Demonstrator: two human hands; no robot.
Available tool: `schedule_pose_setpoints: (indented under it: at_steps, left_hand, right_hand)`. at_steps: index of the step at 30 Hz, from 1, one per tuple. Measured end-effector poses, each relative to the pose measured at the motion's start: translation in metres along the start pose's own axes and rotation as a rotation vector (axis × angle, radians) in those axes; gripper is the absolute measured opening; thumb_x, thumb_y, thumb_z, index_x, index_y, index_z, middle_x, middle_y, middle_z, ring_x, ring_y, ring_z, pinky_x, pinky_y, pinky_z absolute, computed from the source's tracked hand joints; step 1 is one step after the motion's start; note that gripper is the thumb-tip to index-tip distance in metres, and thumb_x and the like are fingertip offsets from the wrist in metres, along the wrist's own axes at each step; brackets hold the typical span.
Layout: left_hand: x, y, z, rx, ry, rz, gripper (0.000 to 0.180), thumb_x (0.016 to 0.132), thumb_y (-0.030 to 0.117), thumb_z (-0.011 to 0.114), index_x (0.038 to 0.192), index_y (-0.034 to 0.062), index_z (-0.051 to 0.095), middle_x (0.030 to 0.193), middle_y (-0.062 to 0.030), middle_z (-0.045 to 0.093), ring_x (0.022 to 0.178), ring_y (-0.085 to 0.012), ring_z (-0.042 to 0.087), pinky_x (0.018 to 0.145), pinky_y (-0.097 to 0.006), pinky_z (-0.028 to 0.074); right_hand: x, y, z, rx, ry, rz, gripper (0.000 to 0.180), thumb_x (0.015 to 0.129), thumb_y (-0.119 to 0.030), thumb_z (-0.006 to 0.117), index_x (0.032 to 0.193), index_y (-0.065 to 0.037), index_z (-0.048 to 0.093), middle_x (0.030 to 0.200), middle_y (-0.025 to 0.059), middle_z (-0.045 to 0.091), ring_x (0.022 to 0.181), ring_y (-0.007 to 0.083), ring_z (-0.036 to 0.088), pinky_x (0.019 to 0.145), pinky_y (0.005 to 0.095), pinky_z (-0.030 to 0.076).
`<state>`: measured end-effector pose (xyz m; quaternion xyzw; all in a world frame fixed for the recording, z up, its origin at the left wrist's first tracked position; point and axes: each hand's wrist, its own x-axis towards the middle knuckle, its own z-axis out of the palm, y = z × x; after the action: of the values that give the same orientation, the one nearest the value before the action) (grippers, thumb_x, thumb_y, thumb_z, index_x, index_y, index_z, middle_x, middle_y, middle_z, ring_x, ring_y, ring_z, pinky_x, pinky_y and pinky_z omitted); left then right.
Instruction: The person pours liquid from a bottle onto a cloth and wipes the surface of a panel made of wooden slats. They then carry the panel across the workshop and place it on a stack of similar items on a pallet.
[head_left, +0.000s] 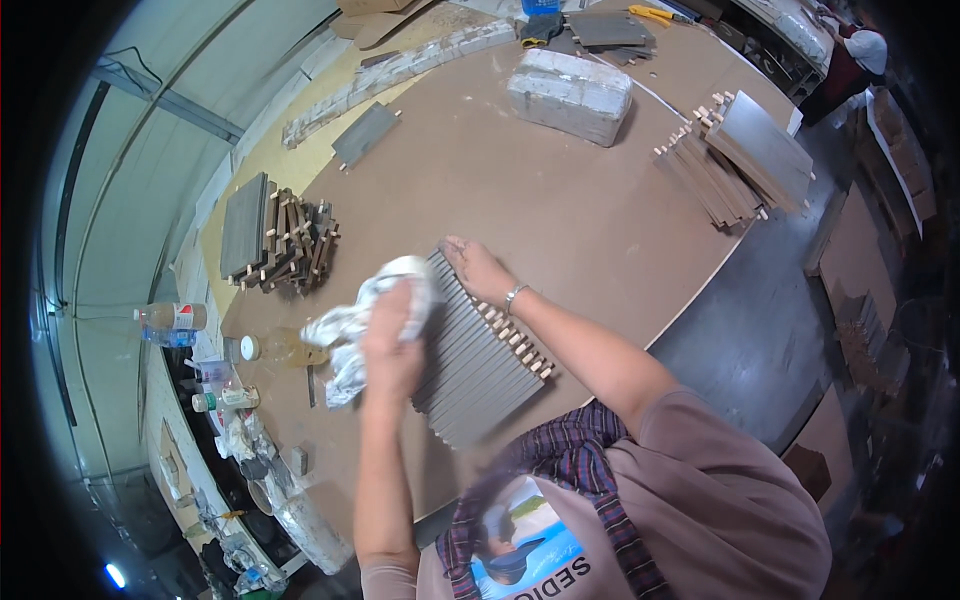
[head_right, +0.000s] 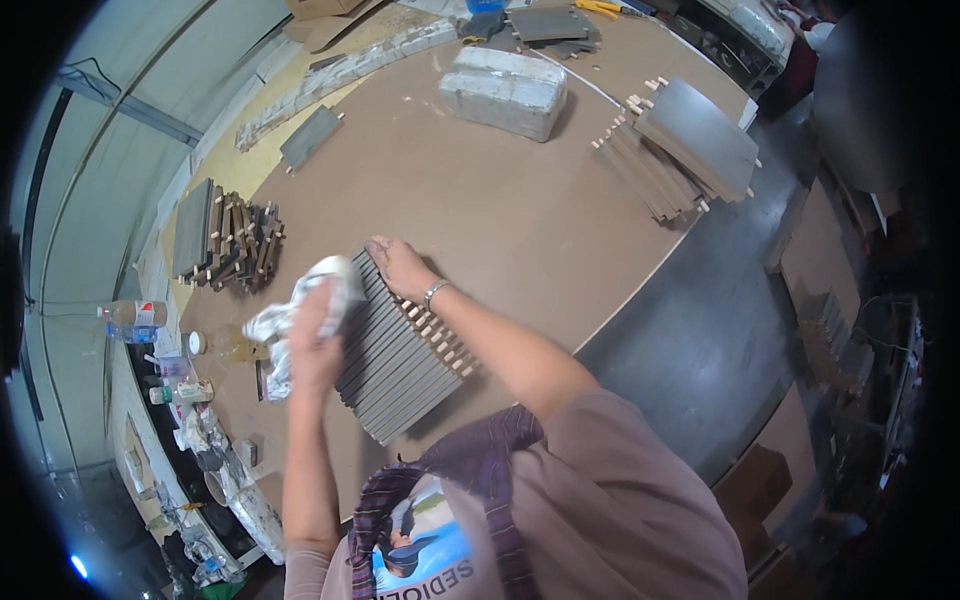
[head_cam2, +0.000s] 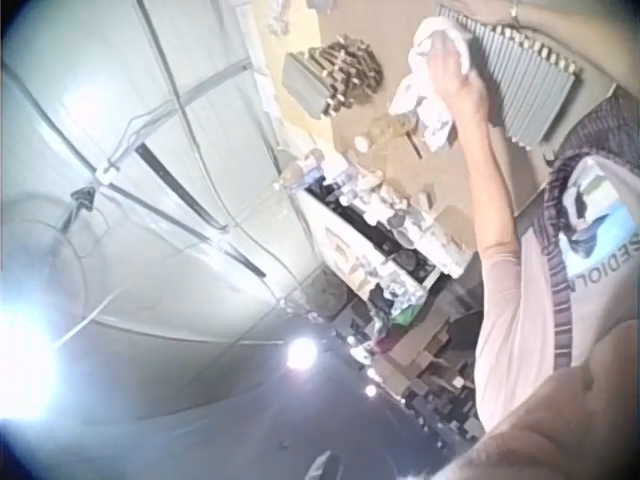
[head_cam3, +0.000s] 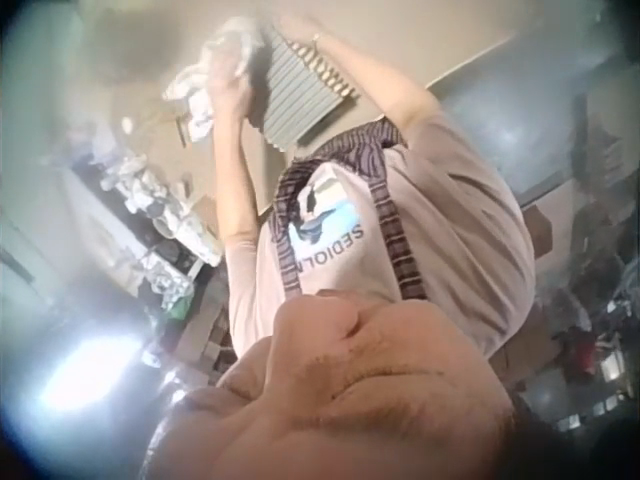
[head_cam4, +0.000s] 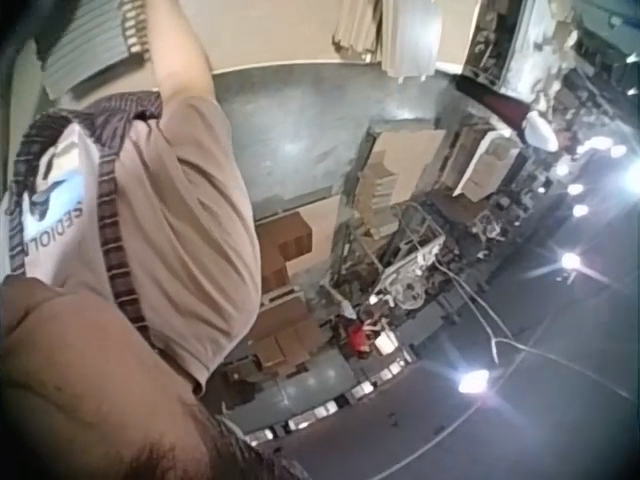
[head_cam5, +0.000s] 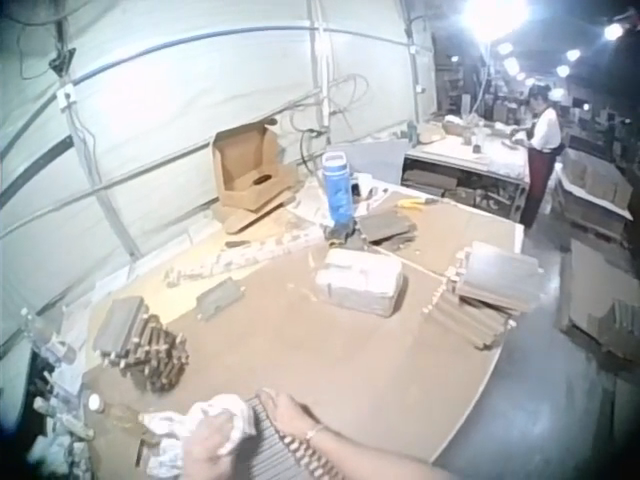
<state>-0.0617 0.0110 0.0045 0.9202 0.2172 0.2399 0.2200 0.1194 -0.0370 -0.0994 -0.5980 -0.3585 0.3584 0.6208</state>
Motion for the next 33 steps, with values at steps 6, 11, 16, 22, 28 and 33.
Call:
schedule_pose_setpoints:
  at_steps: [6, 11, 16, 22, 28, 33]
  left_hand:
    - [-0.081, -0.033, -0.046, 0.036, -0.106, -0.255, 0.054, 0.066, -0.019, 0.048, 0.109, 0.0034, 0.073, 0.118, -0.0181, 0.068, 0.116, -0.0317, 0.063, 0.104, -0.037, 0.046]
    - [-0.053, -0.005, -0.039, 0.028, 0.109, -0.205, 0.045, 0.071, -0.015, 0.053, 0.111, -0.0018, 0.069, 0.116, -0.0206, 0.068, 0.112, -0.0341, 0.064, 0.1, -0.038, 0.048]
    - [-0.035, 0.035, 0.007, 0.059, -0.191, 0.132, 0.049, 0.064, -0.012, 0.056, 0.11, 0.0011, 0.069, 0.12, -0.0183, 0.065, 0.12, -0.0334, 0.058, 0.106, -0.042, 0.043]
    - [-0.074, 0.004, -0.047, -0.018, 0.073, -0.234, 0.043, 0.063, -0.015, 0.056, 0.1, -0.0011, 0.071, 0.112, -0.0177, 0.069, 0.108, -0.0325, 0.065, 0.095, -0.041, 0.051]
    - [-0.027, 0.06, 0.019, 0.049, -0.203, 0.176, 0.047, 0.06, -0.01, 0.059, 0.105, 0.0019, 0.07, 0.119, -0.0109, 0.066, 0.103, -0.0301, 0.06, 0.089, -0.039, 0.05]
    - [-0.046, 0.041, 0.006, 0.16, -0.171, 0.093, 0.05, 0.059, -0.008, 0.058, 0.105, 0.0043, 0.071, 0.117, -0.0086, 0.064, 0.093, -0.029, 0.056, 0.086, -0.039, 0.048]
  right_hand:
    - [-0.003, -0.008, -0.021, 0.037, -0.104, 0.026, 0.04, 0.105, -0.026, 0.042, 0.134, 0.0, 0.049, 0.126, 0.0152, 0.061, 0.117, 0.0213, 0.056, 0.103, 0.0309, 0.042]
    - [-0.017, -0.005, -0.013, 0.138, -0.157, -0.04, 0.044, 0.106, -0.032, 0.038, 0.137, -0.002, 0.047, 0.133, 0.017, 0.055, 0.124, 0.0226, 0.051, 0.108, 0.0311, 0.036]
    - [-0.015, -0.006, -0.013, 0.05, -0.101, -0.046, 0.05, 0.107, -0.037, 0.036, 0.135, 0.002, 0.047, 0.133, 0.0183, 0.055, 0.127, 0.0246, 0.05, 0.109, 0.0313, 0.035]
    - [-0.011, -0.003, -0.009, 0.103, -0.119, 0.007, 0.046, 0.107, -0.035, 0.035, 0.128, 0.002, 0.053, 0.126, 0.0163, 0.06, 0.119, 0.0229, 0.055, 0.106, 0.0303, 0.039]
    - [-0.005, 0.003, -0.01, 0.095, -0.068, -0.095, 0.042, 0.107, -0.03, 0.038, 0.123, 0.004, 0.055, 0.116, 0.0149, 0.063, 0.108, 0.0194, 0.058, 0.1, 0.0289, 0.043]
    - [-0.001, 0.02, -0.002, 0.105, -0.043, -0.088, 0.039, 0.106, -0.028, 0.041, 0.122, 0.005, 0.056, 0.113, 0.0143, 0.064, 0.105, 0.0177, 0.058, 0.097, 0.0283, 0.045]
